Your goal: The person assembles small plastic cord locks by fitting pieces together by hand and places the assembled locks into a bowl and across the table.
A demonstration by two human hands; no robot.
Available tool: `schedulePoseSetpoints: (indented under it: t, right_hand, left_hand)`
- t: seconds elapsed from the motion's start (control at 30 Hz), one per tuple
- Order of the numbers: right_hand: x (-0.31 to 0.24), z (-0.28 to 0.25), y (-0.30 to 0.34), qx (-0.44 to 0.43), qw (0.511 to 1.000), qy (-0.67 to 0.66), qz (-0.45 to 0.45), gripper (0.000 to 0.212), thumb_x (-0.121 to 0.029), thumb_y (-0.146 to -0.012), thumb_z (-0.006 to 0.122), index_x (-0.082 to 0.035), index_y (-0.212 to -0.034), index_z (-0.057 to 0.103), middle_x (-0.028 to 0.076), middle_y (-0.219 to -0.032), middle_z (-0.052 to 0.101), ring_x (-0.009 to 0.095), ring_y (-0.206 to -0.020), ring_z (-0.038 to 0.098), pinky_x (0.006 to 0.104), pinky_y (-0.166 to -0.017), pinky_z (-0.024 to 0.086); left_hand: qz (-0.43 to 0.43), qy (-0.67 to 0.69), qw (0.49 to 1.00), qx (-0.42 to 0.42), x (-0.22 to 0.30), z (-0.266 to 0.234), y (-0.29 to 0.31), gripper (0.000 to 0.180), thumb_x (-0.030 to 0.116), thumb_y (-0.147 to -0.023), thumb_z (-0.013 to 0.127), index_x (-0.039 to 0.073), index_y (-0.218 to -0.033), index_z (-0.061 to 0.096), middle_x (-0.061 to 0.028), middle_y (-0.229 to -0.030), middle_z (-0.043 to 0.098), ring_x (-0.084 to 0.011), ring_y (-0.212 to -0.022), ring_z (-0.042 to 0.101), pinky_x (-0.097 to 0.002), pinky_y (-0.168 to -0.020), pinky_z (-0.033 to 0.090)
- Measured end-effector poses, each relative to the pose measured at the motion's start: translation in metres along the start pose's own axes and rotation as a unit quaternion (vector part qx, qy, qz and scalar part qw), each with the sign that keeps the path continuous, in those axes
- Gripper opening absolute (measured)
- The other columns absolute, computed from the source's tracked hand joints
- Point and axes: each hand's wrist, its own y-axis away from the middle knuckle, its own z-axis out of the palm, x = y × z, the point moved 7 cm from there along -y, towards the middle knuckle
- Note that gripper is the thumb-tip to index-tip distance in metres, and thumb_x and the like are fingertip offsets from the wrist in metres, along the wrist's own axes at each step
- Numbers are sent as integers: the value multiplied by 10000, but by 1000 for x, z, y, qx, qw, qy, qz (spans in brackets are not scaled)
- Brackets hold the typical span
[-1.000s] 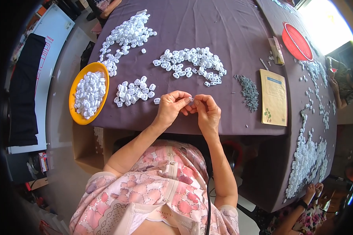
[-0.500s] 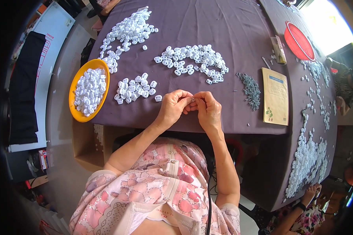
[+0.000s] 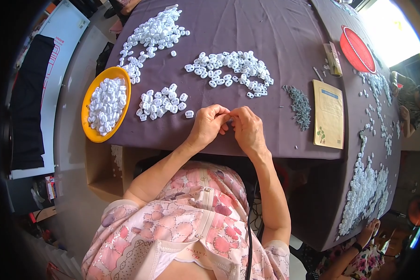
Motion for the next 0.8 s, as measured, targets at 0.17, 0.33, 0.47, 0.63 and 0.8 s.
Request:
schedulePoseSetpoints:
  t: [0.17,0.33,0.47,0.63,0.8]
  right_hand:
    - [18,-2,2,36,988,-100,115,86,28,-832,544,4,-901,588,70,-749,623,117,-608,605,249,-542,499]
    - [26,-2,2,21,982,-120,142,53,25,-827,556,15,-850,604,52,-737,627,94,-608,593,231,-538,493]
    - [21,2,-2,-3,988,-92,124,61,13,-833,558,15,-860,612,48,-724,622,88,-606,582,222,-526,483]
    - [21,4,-23,-57,976,-138,156,64,-28,-846,568,8,-874,612,34,-734,613,80,-638,576,228,-520,481]
    - [6,0,-64,35,994,99,-24,119,-32,-826,556,-26,-929,616,125,-826,602,280,-706,605,366,-618,480]
  left_hand:
    - [-31,30,999,-19,-5,2,-3,103,56,-881,561,-26,-888,624,-38,-721,632,-64,-560,573,-206,-501,492]
    - [-22,35,999,-16,-4,0,-3,106,53,-881,561,-34,-888,621,-47,-732,640,-69,-566,582,-208,-502,496]
    - [-23,59,998,-7,-7,-3,-3,103,48,-881,564,-39,-886,618,-56,-747,644,-80,-581,596,-211,-508,504]
    - [-17,130,991,27,-9,-11,-5,105,68,-882,578,-31,-909,600,-59,-738,626,-99,-590,608,-221,-515,522]
    - [-13,202,979,40,-17,-17,-5,123,86,-879,588,-28,-924,584,-57,-735,611,-121,-597,618,-235,-527,534]
